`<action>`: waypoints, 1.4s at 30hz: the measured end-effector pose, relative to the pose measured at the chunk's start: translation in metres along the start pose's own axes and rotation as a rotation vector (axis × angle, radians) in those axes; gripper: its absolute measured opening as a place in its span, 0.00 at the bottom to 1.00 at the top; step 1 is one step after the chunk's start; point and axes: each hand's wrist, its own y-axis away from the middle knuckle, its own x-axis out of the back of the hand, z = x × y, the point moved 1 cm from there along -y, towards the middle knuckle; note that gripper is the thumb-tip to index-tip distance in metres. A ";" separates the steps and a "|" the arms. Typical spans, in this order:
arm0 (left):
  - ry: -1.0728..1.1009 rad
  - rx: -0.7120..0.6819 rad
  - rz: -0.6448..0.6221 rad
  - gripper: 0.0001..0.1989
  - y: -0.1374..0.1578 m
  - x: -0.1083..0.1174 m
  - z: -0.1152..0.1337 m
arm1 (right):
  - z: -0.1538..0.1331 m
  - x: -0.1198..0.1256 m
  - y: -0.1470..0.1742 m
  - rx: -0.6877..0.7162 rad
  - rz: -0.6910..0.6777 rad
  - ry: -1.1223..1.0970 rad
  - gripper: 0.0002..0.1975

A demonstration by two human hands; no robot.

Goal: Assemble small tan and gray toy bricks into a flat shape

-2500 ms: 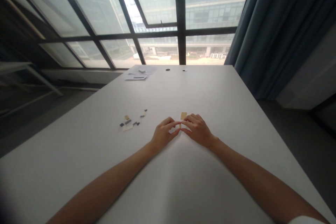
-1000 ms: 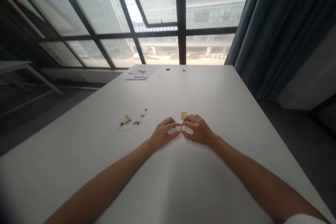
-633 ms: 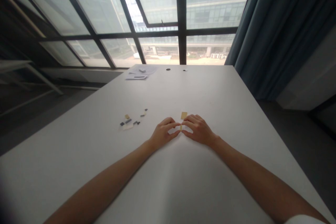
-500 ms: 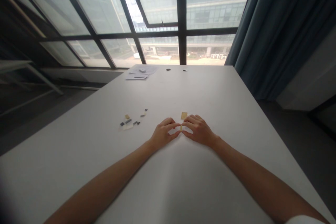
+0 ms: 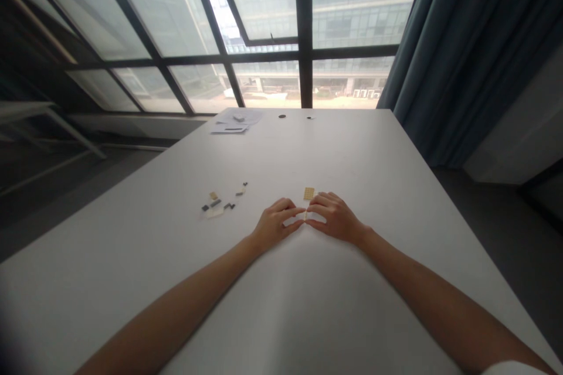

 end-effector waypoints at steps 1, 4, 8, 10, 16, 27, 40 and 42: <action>-0.001 0.000 0.006 0.13 0.000 0.001 0.000 | 0.002 0.003 -0.001 -0.008 0.005 -0.003 0.06; -0.002 0.024 0.033 0.13 0.001 0.002 0.000 | 0.012 0.020 -0.002 -0.084 0.063 -0.005 0.05; 0.017 0.065 0.051 0.12 0.003 0.001 -0.003 | 0.037 0.052 0.002 -0.278 0.168 0.014 0.05; 0.027 0.077 0.046 0.12 0.003 0.000 -0.004 | 0.050 0.061 0.008 -0.318 0.158 0.042 0.05; 0.028 0.094 0.048 0.12 0.002 0.000 -0.005 | 0.074 0.046 0.028 -0.420 -0.020 0.084 0.04; 0.037 0.156 0.062 0.11 0.002 0.003 -0.007 | 0.078 0.029 0.034 -0.508 -0.176 0.071 0.06; 0.030 0.165 0.052 0.11 0.002 0.003 -0.008 | 0.082 0.022 0.036 -0.526 -0.125 -0.006 0.07; 0.034 0.168 0.050 0.11 0.002 0.003 -0.008 | 0.082 0.021 0.036 -0.532 -0.124 -0.016 0.07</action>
